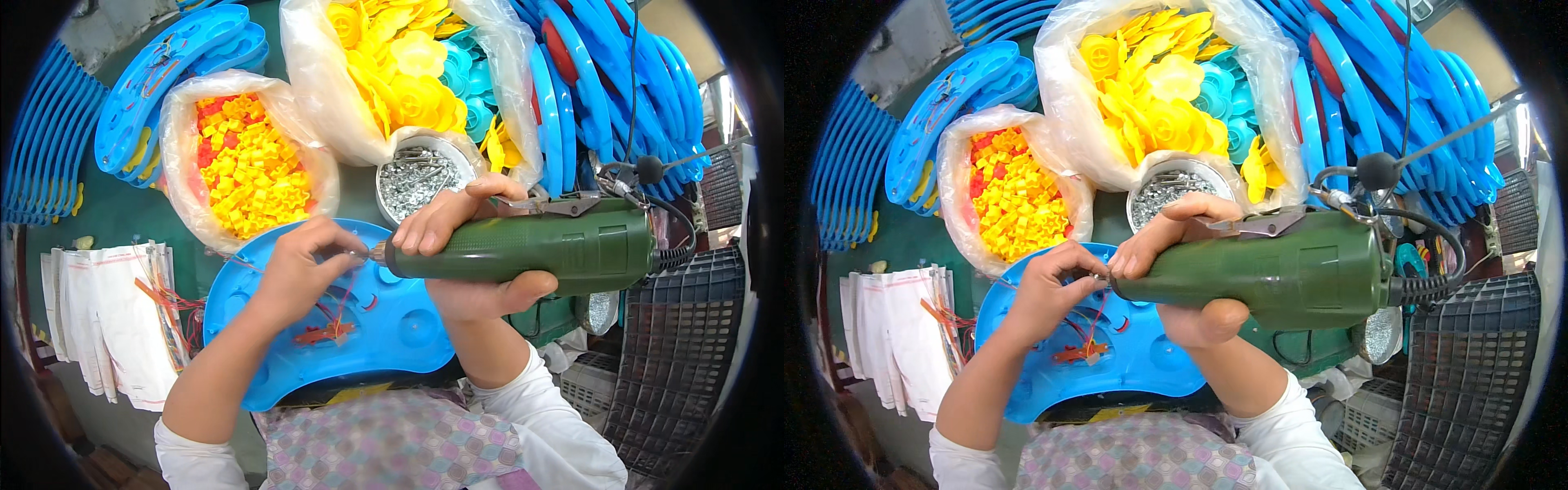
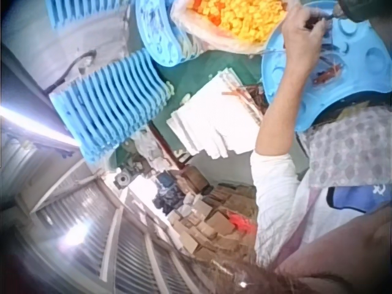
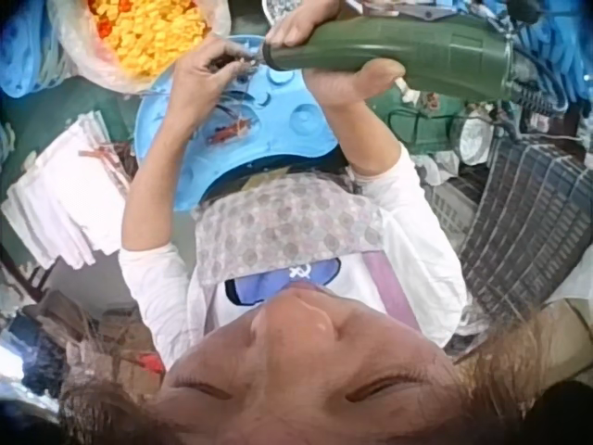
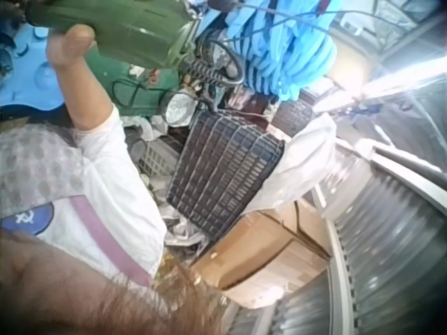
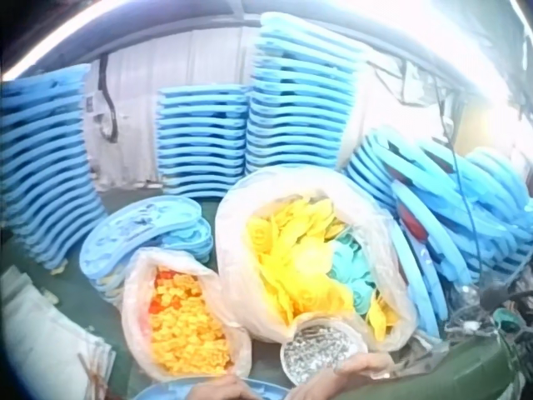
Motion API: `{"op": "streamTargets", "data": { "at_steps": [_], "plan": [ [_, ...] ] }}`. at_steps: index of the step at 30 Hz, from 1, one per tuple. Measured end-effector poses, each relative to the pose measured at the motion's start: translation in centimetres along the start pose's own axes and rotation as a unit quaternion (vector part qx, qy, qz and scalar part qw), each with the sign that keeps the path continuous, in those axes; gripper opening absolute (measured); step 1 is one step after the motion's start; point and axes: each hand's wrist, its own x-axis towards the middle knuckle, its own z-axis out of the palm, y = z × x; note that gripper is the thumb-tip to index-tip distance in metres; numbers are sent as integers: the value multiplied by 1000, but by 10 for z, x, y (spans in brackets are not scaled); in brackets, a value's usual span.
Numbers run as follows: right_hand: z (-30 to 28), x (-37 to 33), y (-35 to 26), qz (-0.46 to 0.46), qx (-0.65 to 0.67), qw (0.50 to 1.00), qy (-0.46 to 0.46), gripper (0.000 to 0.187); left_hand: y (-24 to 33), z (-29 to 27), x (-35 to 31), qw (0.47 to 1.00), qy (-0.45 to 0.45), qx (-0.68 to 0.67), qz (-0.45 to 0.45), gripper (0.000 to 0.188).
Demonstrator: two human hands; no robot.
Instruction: The person assembles blue plastic trays by attaching small colorful plastic pieces and wires using a green power drill. They repeatedly pick up trays, position components, and drill them into place, then stack the finished trays.
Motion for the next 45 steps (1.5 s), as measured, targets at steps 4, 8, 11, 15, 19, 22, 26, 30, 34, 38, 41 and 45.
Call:
{"op": "streamTargets", "data": {
  "at_steps": [4, 8, 11, 15, 19, 22, 26, 30, 34, 38, 41, 45],
  "plan": [
    [2, -1, -2, 6, -8, 1000, 0, 102, 7, -2, 0, 998, -26, -18, -54, 17],
    [-2, -4, -9, 45, -88, 995, 14, 101, 7, 5, -3, 991, 45, 125, 16, 17],
    [-7, -5, -8, 71, -124, 989, 35, 98, -5, 6, -6, 974, 101, 180, 94, 16],
    [-11, -8, -5, 88, -124, 988, 33, 96, -13, 16, -6, 956, 101, 232, 149, 15],
    [-12, -8, -4, 110, -121, 986, 36, 96, -16, 17, -6, 955, 103, 233, 152, 14],
    [-13, -6, -4, 126, -133, 983, 33, 95, -19, 17, -6, 957, 108, 224, 151, 14],
    [-11, -1, -4, 139, -145, 979, 32, 95, -21, 16, -6, 959, 111, 215, 150, 14],
    [-9, 5, -9, 134, -145, 980, 32, 94, -22, 17, -7, 967, 107, 186, 135, 12],
    [-12, 3, -5, 136, -139, 980, 29, 93, -24, 17, -6, 965, 108, 187, 146, 12],
    [-9, 3, -2, 146, -150, 977, 38, 91, -25, 16, -6, 962, 109, 198, 153, 15],
    [-7, 6, -2, 158, -142, 977, 30, 89, -24, 16, -6, 964, 112, 190, 152, 13],
    [-5, 9, 1, 150, -160, 976, 14, 89, -25, 17, -5, 964, 113, 182, 155, 13]
  ]
}}
